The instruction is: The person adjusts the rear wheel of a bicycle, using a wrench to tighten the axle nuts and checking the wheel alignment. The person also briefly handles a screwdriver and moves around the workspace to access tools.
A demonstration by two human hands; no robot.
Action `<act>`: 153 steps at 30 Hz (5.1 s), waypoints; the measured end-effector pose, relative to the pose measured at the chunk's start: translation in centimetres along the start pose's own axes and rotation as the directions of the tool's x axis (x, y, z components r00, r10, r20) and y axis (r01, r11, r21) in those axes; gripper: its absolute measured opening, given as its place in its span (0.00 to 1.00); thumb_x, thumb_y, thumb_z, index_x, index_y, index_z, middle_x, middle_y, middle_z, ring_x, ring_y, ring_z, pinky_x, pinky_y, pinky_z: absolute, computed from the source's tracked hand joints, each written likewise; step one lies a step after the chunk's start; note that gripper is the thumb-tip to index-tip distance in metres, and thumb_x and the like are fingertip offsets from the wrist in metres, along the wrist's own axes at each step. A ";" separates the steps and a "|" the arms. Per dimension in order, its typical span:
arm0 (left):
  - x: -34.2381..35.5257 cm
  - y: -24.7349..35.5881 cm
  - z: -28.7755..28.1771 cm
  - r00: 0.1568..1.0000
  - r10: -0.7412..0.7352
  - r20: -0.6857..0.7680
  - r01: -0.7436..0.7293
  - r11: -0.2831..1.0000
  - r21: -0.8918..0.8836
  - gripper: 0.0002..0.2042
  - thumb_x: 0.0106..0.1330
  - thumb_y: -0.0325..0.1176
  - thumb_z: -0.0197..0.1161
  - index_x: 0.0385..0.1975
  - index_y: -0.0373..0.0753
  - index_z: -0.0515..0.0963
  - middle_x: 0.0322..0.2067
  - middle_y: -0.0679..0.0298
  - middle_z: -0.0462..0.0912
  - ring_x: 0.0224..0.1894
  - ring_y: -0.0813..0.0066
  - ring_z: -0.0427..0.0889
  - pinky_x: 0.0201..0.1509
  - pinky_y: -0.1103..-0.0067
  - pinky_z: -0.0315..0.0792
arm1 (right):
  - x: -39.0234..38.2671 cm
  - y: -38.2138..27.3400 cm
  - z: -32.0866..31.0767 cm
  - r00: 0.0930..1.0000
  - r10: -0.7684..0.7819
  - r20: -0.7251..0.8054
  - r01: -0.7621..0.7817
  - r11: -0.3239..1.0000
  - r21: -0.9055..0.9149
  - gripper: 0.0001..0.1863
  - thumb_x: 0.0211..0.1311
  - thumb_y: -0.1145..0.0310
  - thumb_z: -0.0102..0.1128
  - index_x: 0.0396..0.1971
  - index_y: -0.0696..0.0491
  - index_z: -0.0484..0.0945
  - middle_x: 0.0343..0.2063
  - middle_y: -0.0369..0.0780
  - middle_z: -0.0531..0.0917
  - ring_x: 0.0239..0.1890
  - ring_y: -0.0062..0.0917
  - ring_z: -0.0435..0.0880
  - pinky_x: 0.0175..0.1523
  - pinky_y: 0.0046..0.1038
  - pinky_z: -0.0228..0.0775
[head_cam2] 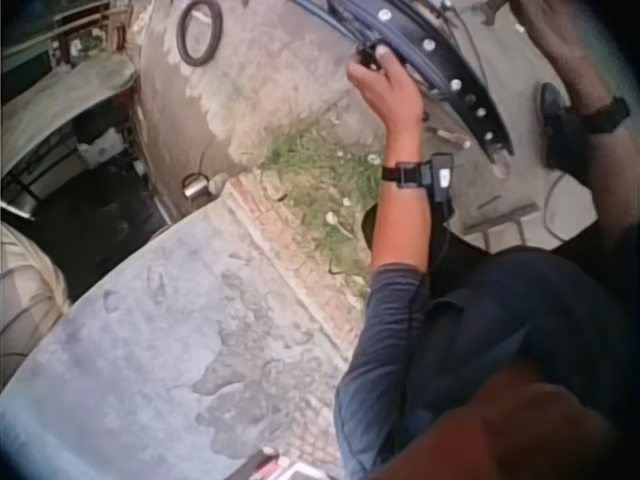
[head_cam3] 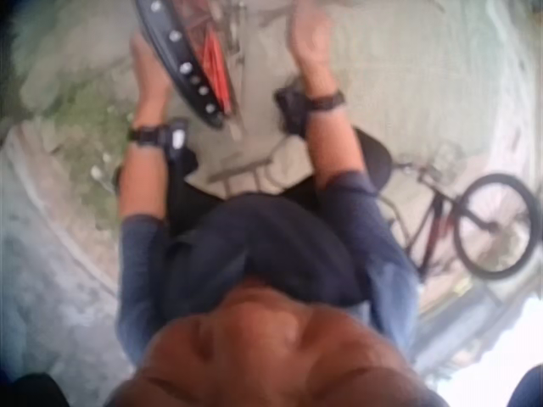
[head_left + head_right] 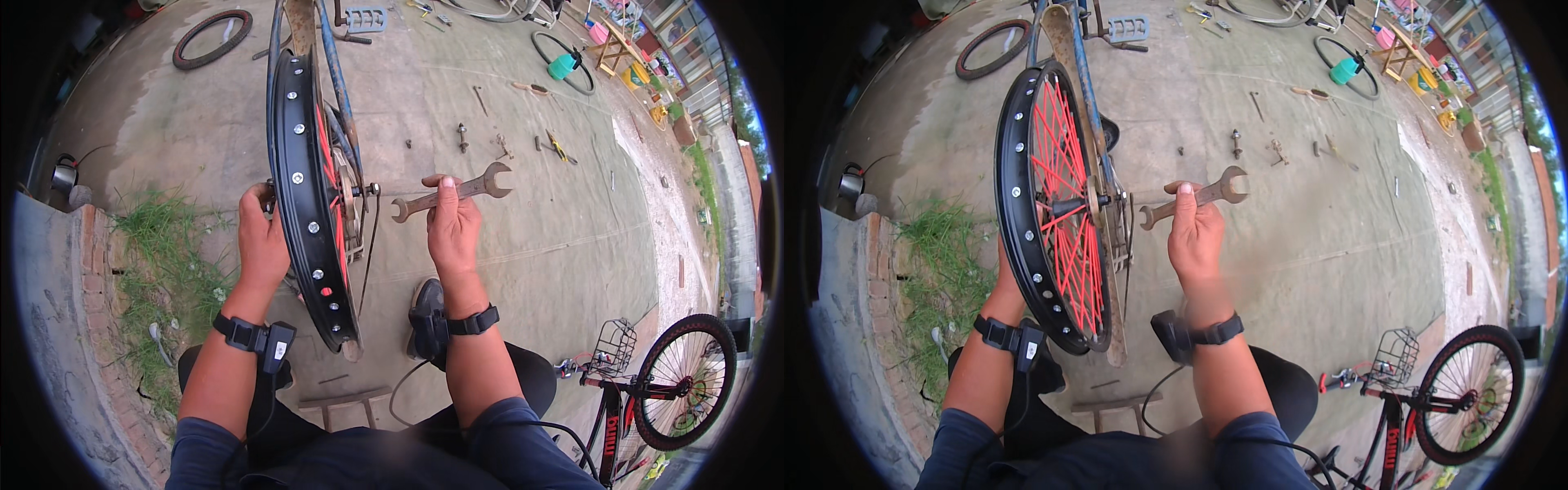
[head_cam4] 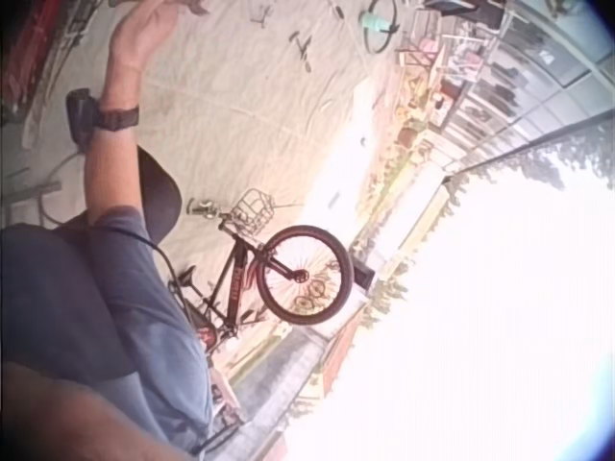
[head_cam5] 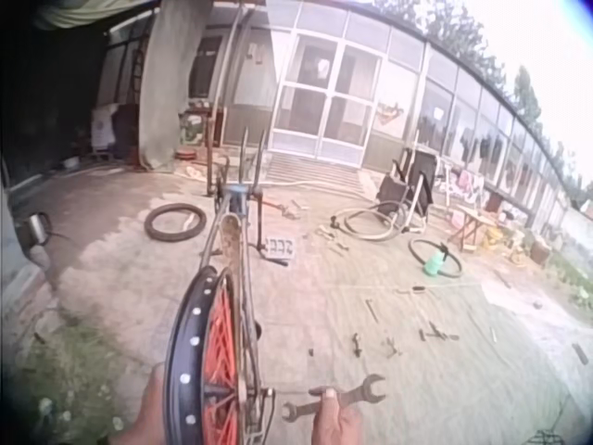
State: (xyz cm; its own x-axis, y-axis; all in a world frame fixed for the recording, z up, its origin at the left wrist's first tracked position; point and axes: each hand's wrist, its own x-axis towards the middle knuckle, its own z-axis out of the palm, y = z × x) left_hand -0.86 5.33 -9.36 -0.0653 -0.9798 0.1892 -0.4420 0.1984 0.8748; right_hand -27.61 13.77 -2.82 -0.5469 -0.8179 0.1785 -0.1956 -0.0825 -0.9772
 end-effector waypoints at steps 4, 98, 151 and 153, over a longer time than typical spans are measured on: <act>-0.1 0.6 -0.1 1.000 -0.031 0.001 0.031 0.999 -0.030 0.17 0.74 0.37 0.59 0.52 0.28 0.71 0.48 0.48 0.78 0.52 0.54 0.79 0.60 0.66 0.70 | -0.3 0.5 0.7 0.996 -0.094 -0.011 0.093 0.995 -0.044 0.19 0.81 0.58 0.48 0.41 0.59 0.80 0.19 0.30 0.73 0.20 0.11 0.70 0.25 0.19 0.62; 0.0 0.0 0.5 0.999 0.018 -0.033 -0.017 0.999 0.039 0.18 0.74 0.36 0.59 0.53 0.28 0.70 0.47 0.47 0.77 0.51 0.52 0.79 0.58 0.66 0.71 | 10.6 1.8 5.6 0.695 0.492 0.524 -0.568 0.823 -0.020 0.20 0.70 0.50 0.63 0.34 0.54 0.77 0.15 0.28 0.66 0.13 0.16 0.63 0.19 0.20 0.57; 0.7 2.8 -2.1 0.949 -0.284 0.135 0.315 0.847 -0.428 0.14 0.77 0.30 0.48 0.55 0.35 0.76 0.51 0.63 0.82 0.50 0.77 0.80 0.51 0.76 0.76 | 5.3 7.8 4.9 0.481 0.696 0.533 -0.833 0.174 0.525 0.18 0.70 0.55 0.65 0.24 0.44 0.68 0.12 0.26 0.65 0.10 0.14 0.60 0.13 0.17 0.47; 0.5 3.0 -2.2 0.950 -0.284 0.128 0.311 0.855 -0.415 0.14 0.76 0.30 0.49 0.55 0.35 0.76 0.50 0.62 0.82 0.50 0.77 0.80 0.50 0.76 0.76 | 4.7 7.0 4.3 0.593 0.678 0.435 -0.743 0.254 0.619 0.18 0.71 0.55 0.64 0.25 0.44 0.67 0.12 0.26 0.63 0.11 0.15 0.62 0.15 0.18 0.48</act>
State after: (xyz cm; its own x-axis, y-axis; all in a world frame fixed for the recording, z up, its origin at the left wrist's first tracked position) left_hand -0.26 5.48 -5.62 -0.0508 -0.9908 -0.1256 -0.0269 -0.1243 0.9919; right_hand -28.07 6.91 -9.26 -0.1030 -0.7886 -0.6062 0.8608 0.2347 -0.4516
